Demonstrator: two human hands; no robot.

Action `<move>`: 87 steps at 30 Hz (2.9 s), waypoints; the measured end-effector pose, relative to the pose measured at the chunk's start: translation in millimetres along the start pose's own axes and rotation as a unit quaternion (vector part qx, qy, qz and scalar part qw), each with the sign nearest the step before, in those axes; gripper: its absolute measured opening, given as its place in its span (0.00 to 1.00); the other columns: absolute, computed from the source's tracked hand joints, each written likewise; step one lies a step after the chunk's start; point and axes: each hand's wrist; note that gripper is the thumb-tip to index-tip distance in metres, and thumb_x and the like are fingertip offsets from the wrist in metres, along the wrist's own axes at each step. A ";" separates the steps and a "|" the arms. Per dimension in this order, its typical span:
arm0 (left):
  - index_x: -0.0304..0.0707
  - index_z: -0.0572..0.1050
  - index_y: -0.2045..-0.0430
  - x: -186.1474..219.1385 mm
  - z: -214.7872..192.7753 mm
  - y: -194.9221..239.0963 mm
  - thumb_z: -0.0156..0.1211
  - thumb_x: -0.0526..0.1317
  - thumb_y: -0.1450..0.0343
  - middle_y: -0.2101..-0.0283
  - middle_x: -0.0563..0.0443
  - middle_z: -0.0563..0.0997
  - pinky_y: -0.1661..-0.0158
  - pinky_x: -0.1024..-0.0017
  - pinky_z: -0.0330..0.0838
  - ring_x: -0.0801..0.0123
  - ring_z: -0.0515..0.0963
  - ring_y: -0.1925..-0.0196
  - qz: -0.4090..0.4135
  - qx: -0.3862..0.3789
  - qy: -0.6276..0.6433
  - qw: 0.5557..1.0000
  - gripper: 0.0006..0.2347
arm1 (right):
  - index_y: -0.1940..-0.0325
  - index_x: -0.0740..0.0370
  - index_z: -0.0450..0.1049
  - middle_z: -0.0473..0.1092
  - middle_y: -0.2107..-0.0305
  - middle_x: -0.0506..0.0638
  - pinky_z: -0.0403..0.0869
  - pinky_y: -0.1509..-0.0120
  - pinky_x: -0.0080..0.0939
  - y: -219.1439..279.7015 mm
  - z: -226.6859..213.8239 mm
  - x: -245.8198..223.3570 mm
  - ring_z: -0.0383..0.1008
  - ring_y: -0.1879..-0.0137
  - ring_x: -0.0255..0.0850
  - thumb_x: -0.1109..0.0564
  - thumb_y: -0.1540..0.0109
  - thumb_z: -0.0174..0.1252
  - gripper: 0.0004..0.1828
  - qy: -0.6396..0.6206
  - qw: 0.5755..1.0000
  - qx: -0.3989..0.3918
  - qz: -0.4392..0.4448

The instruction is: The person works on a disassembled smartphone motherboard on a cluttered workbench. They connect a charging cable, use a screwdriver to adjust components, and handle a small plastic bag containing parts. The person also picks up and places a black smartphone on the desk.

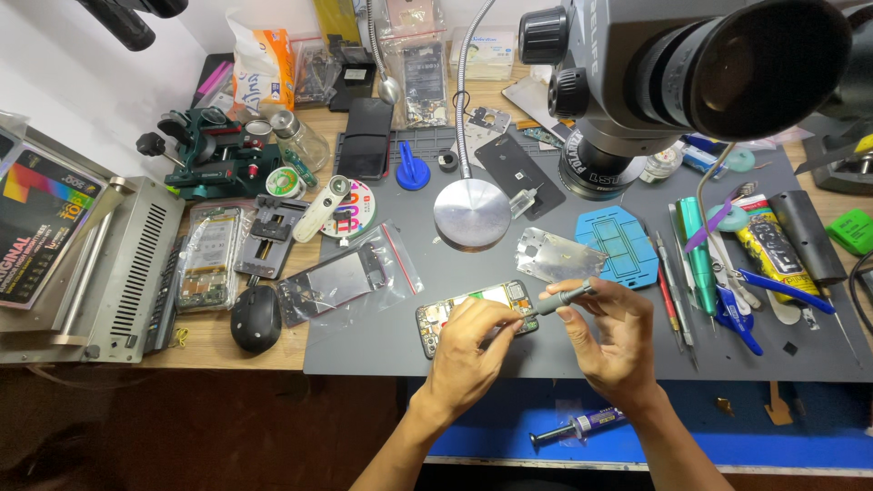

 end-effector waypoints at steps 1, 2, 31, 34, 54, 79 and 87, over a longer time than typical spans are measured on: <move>0.39 0.80 0.64 0.2 -0.2 -0.4 0.63 0.33 0.26 0.63 0.54 0.84 0.52 0.68 0.68 0.64 0.78 0.62 0.000 0.000 0.000 1.000 0.01 | 0.34 0.56 0.54 0.74 0.51 0.69 0.82 0.33 0.48 0.5 0.5 0.0 0.82 0.44 0.55 0.71 0.33 0.54 0.27 0.000 1.000 0.000 0.000; 0.38 0.80 0.66 0.4 -0.4 -0.9 0.63 0.34 0.26 0.64 0.54 0.84 0.52 0.68 0.69 0.64 0.78 0.62 -0.003 0.006 0.006 1.000 0.01 | 0.34 0.56 0.54 0.74 0.51 0.69 0.82 0.34 0.47 1.0 1.1 0.0 0.82 0.44 0.54 0.70 0.33 0.55 0.28 0.005 1.000 0.010 0.013; 0.43 0.80 0.54 -21.3 12.0 1.9 0.61 0.42 0.25 0.40 0.39 0.78 0.31 0.25 0.43 0.40 0.69 0.29 0.095 -0.029 -0.293 0.951 0.08 | 0.34 0.66 0.69 0.78 0.56 0.59 0.84 0.51 0.47 -22.2 -0.1 32.0 0.84 0.56 0.50 0.70 0.37 0.62 0.27 0.209 0.977 -0.049 -0.007; 0.44 0.80 0.53 -22.4 12.7 2.7 0.60 0.42 0.24 0.41 0.39 0.78 0.31 0.25 0.43 0.40 0.69 0.29 0.095 -0.030 -0.296 0.950 0.09 | 0.36 0.67 0.70 0.78 0.55 0.59 0.84 0.50 0.47 -21.2 0.3 35.0 0.84 0.55 0.50 0.70 0.38 0.63 0.25 0.208 0.976 -0.054 -0.015; 0.45 0.79 0.53 -24.9 14.8 5.9 0.59 0.43 0.24 0.41 0.39 0.78 0.31 0.26 0.45 0.40 0.70 0.30 0.088 -0.033 -0.303 0.948 0.09 | 0.38 0.60 0.71 0.77 0.46 0.54 0.56 0.18 0.67 -37.4 -5.9 18.6 0.76 0.35 0.52 0.59 0.36 0.65 0.22 0.319 0.931 -0.088 -0.152; 0.40 0.77 0.53 -4.8 5.2 -2.8 0.61 0.37 0.25 0.44 0.35 0.77 0.33 0.27 0.55 0.38 0.73 0.36 0.110 -0.049 -0.315 0.941 0.08 | 0.39 0.62 0.62 0.75 0.49 0.61 0.70 0.22 0.68 -39.4 -10.6 24.4 0.78 0.40 0.52 0.64 0.37 0.69 0.27 0.283 0.935 -0.113 -0.181; 0.30 0.75 0.53 23.0 32.8 26.4 0.62 0.33 0.27 0.47 0.37 0.78 0.35 0.43 0.64 0.49 0.76 0.48 0.086 0.012 -0.287 0.954 0.10 | 0.34 0.59 0.59 0.72 0.40 0.59 0.62 0.16 0.66 -40.0 -11.2 24.7 0.69 0.26 0.61 0.69 0.35 0.63 0.30 0.240 0.945 -0.152 -0.160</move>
Point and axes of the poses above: each hand's wrist, its own y-axis away from the middle knuckle, its own z-axis out of the palm, x = y × z
